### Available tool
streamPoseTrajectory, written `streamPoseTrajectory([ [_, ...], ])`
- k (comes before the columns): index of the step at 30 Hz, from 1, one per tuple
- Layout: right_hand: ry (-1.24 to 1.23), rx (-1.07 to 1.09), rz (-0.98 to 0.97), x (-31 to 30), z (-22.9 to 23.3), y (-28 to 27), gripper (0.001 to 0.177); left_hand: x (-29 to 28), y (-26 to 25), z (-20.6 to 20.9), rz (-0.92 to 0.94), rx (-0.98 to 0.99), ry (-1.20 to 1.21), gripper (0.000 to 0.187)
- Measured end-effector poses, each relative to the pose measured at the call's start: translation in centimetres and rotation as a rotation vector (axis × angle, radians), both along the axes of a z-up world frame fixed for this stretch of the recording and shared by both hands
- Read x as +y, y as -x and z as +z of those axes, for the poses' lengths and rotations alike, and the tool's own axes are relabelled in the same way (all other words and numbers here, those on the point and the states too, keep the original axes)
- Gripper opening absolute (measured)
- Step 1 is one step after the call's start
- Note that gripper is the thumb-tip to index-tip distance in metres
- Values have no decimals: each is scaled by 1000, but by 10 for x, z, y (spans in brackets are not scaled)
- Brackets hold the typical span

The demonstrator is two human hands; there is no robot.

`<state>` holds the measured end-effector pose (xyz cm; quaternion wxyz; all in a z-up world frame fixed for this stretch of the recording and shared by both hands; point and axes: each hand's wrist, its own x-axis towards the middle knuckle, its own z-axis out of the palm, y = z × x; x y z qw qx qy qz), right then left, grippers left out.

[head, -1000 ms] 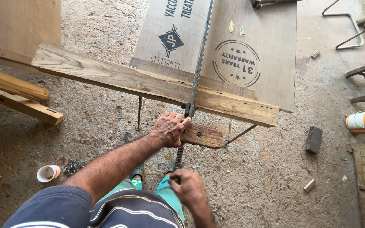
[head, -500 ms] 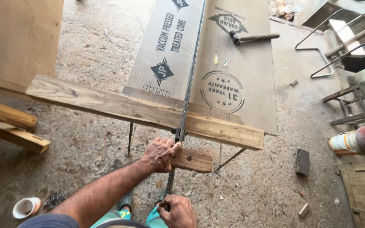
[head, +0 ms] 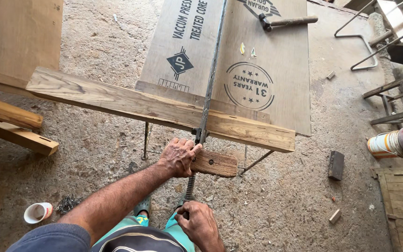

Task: The person uses a metal screw clamp to tighten two wooden planks together on a workbench. They repeatedly turn the clamp handle to increase pressure, then briefly remove and reinsert a small wooden block into the clamp before continuing to tighten the assembly.

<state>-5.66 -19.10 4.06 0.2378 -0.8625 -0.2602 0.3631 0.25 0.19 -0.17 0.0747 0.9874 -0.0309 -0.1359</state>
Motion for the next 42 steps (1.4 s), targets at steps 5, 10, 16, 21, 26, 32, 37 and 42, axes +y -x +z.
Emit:
streamPoseTrajectory([
  [5,-30,0,-4,-1,0,1,13,1,3,-2,7,-24,18,96],
  [10,-38,-23,9,-1,-2,2,13,1,3,-3,12,-33,33,95],
  [16,-24,-27,30,1,-2,1,13,2,3,-4,6,-36,37,95],
  [21,-25,-20,23,2,0,0,13,2,3,-4,12,-29,44,96],
  [26,-8,1,27,6,5,-1,13,2,3,-6,2,-46,27,97],
  [32,50,109,16,14,-21,12,22,2,2,-3,-1,-28,17,98],
  [37,-307,164,281,48,-143,49,66,0,3,-6,10,13,38,96],
  [42,246,375,95,14,-280,52,89,7,7,-20,38,-32,80,93],
])
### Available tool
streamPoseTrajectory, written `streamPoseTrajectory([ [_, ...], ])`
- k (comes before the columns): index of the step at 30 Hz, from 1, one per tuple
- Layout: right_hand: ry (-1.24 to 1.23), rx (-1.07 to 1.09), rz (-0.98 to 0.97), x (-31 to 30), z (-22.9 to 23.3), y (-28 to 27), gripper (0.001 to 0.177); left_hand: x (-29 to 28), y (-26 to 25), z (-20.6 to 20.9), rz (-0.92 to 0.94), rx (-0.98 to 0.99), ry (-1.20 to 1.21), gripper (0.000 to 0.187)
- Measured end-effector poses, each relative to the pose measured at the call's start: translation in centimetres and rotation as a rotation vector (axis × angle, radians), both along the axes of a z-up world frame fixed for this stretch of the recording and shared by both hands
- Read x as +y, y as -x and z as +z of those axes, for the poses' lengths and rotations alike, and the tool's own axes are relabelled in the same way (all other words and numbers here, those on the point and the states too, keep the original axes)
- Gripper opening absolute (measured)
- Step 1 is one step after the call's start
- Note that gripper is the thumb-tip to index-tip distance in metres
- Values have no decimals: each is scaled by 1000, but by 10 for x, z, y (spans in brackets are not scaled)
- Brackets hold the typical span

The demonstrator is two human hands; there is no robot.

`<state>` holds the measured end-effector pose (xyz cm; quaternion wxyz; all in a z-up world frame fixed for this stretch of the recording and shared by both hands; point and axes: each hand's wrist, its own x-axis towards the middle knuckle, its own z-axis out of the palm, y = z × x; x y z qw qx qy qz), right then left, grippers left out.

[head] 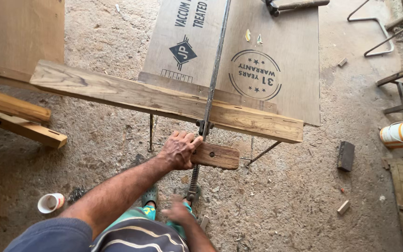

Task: The person uses a metal screw clamp to tighten two wooden planks together on a workbench. They repeatedly turn the clamp handle to increase pressure, then briefly remove and reinsert a small wooden block into the clamp before continuing to tighten the assembly.

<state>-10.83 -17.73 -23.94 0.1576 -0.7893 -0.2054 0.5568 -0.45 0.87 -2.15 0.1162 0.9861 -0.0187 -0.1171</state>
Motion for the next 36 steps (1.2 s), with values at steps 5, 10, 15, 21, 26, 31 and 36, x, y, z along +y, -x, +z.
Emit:
streamPoseTrajectory([
  [5,-53,283,-1013,-111,-32,-36,50,-1,-2,-10,-31,33,-11,90],
  [10,-153,290,-1201,-130,-15,-56,54,-3,-8,3,-33,9,-3,92],
  [15,-257,430,-1317,-83,-1,-40,57,-7,-9,14,-24,48,-7,91],
  [21,-405,625,-1619,-42,-1,-29,60,-6,-10,16,-26,46,-8,91],
  [26,-576,582,-1964,-60,-2,-42,76,-6,-6,10,-21,-29,22,94],
  [31,-588,333,-2090,-79,52,-32,55,-3,-13,5,-59,1,-11,105],
  [36,-856,244,-1908,-73,104,-11,61,3,-18,-3,-106,-15,14,105],
])
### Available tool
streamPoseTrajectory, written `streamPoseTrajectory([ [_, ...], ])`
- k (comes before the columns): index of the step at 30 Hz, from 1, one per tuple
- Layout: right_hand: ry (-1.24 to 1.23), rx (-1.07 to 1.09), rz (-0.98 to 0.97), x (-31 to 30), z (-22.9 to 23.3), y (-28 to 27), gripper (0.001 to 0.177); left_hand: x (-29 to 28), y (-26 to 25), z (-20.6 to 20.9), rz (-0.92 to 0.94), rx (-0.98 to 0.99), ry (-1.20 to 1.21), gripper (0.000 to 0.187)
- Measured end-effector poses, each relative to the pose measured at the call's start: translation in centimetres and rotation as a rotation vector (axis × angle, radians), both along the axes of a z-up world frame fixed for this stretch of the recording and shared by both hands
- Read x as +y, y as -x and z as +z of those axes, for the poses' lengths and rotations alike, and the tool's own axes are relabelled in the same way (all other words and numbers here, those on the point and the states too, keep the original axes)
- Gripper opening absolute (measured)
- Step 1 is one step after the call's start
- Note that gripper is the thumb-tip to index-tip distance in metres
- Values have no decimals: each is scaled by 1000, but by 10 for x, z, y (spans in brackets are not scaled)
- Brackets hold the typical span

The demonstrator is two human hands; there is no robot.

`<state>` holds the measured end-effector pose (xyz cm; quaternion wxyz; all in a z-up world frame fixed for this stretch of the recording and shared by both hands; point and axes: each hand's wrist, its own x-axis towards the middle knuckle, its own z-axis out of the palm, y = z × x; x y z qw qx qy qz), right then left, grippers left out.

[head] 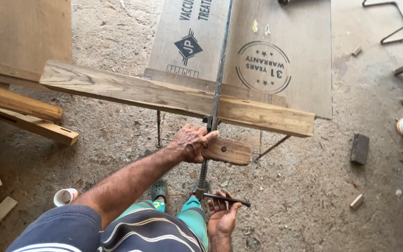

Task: The person uses a metal screw clamp to tighten two wooden planks together on a workbench. They repeatedly turn the clamp handle to increase pressure, then briefly remove and reinsert a small wooden block into the clamp before continuing to tighten the assembly.

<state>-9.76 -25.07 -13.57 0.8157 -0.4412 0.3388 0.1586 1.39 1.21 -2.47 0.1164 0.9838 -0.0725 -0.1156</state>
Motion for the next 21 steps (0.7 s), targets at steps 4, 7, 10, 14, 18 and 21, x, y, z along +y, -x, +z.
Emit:
streamPoseTrajectory([
  [4,191,-189,199,11,30,18,58,-5,-2,10,20,56,-15,108],
  [7,470,-701,635,27,44,27,39,0,-8,16,12,72,27,108],
  [10,885,-1038,902,44,48,33,29,6,3,6,-8,104,66,111],
  [14,1126,-1002,1184,65,41,13,16,0,6,3,25,97,41,113],
  [18,1171,-801,789,49,17,7,49,0,12,9,16,55,1,112],
  [21,705,-155,707,35,-27,-4,65,-9,15,10,50,106,-58,109],
])
